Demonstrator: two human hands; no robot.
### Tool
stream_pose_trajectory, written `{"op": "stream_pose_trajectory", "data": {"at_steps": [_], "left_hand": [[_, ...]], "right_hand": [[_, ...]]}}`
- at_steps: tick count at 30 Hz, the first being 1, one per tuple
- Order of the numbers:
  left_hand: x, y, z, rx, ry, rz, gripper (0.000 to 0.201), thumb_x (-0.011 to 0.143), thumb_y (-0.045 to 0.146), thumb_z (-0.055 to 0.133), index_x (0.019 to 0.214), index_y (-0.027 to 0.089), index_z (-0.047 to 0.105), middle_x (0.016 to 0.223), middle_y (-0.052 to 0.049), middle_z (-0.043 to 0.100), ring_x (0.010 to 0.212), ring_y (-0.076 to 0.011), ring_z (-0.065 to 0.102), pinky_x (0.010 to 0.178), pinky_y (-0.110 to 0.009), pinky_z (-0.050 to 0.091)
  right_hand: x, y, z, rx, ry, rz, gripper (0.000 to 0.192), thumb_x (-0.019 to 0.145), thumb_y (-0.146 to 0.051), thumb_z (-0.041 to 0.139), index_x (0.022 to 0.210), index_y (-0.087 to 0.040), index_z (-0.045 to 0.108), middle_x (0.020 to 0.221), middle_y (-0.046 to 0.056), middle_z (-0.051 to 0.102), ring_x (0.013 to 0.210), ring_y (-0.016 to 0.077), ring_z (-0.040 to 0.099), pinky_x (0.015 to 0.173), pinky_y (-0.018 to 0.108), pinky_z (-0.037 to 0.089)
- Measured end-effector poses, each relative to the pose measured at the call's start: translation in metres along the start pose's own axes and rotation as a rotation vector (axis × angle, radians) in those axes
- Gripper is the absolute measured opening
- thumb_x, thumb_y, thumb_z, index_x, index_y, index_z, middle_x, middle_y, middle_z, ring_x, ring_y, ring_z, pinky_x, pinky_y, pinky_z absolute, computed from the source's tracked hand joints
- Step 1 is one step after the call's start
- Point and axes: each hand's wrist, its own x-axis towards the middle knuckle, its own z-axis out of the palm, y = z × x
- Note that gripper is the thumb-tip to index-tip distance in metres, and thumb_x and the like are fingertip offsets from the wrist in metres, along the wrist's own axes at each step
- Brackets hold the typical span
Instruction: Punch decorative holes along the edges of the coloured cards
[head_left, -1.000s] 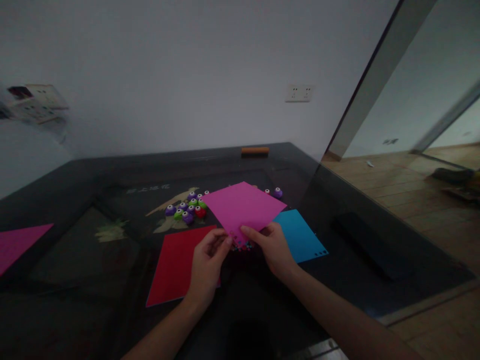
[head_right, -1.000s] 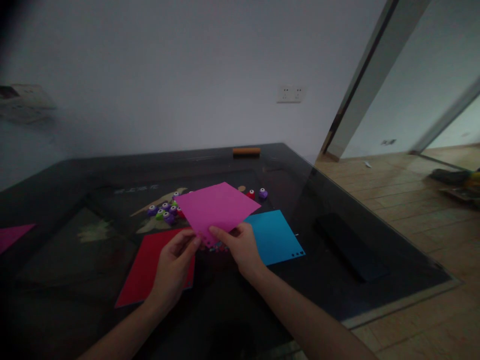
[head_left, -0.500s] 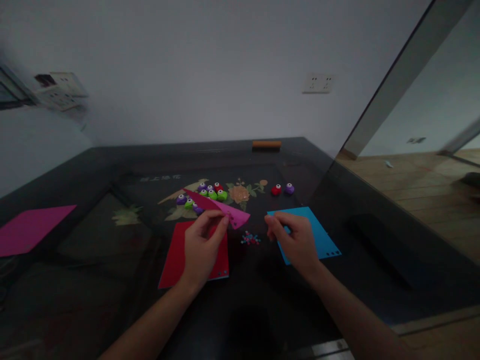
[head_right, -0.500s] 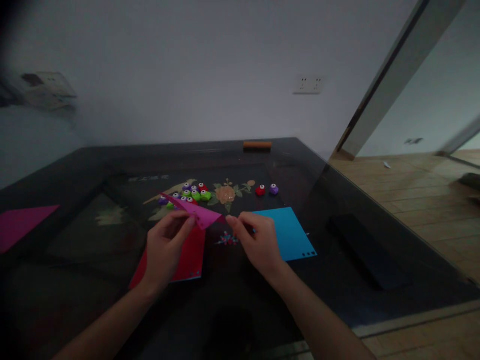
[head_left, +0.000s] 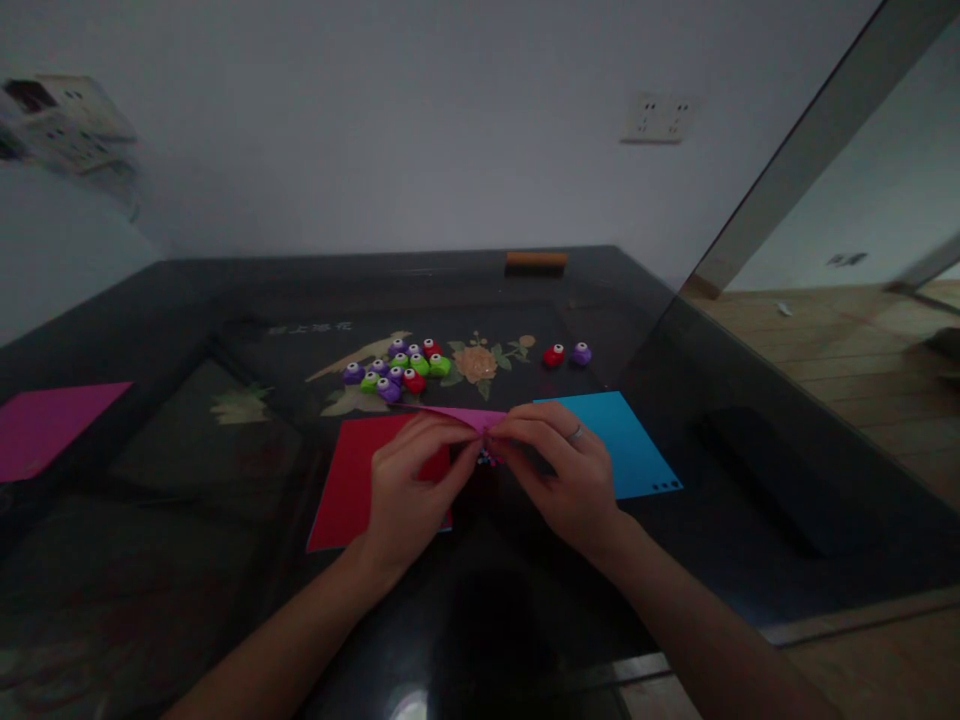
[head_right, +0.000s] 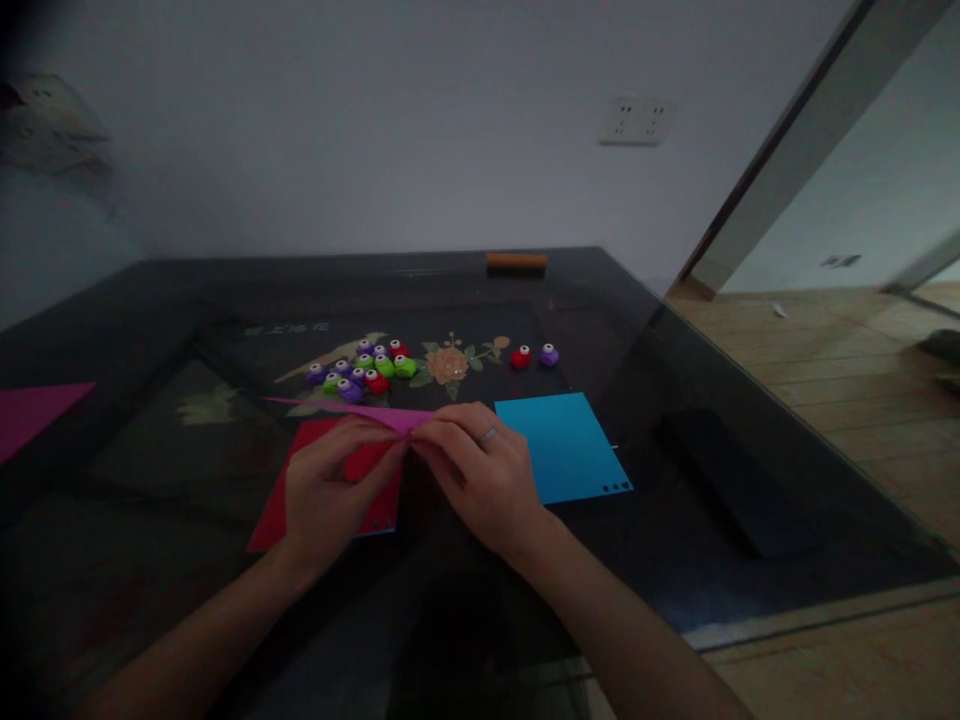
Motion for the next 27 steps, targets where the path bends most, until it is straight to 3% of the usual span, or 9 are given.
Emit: {"op": "stream_pose_trajectory", "data": {"at_steps": [5,14,27], "left_hand": [[0.0002,0.0,-0.001,-0.007,-0.044,0.015,0.005,0.078,0.016,0.062,0.079,0.02,0.065,0.075,0.0,0.07,0.072,-0.0147,0.064,0.07,-0.027,0.05],[-0.0014,0.0001,0.0023,-0.081,-0.072,-0.142,0.005,0.079,0.018,0.062,0.082,0.019,0.065,0.079,-0.001,0.067,0.076,-0.0144,0.062,0.072,-0.025,0.049],[-0.0014,-0.0001,0.0043,-0.21,-0.051,-0.25,0.005,0.078,0.017,0.062,0.081,0.018,0.065,0.078,-0.001,0.068,0.074,-0.0139,0.062,0.071,-0.025,0.05]], "right_hand": [[0.0017,0.0013,0.0001,0.021,0.0,0.028,0.01,0.085,-0.014,0.052,0.089,-0.019,0.06,0.086,0.005,0.063,0.081,0.016,0.058,0.072,0.029,0.049],[0.0058,-0.0012,0.0025,0.083,-0.052,0.157,0.007,0.085,-0.014,0.053,0.082,-0.019,0.056,0.078,0.002,0.06,0.076,0.0145,0.056,0.067,0.026,0.045],[0.0076,0.0015,-0.0011,0.118,-0.088,0.199,0.008,0.085,-0.015,0.056,0.09,-0.018,0.061,0.08,0.002,0.061,0.073,0.013,0.057,0.064,0.024,0.046]]}}
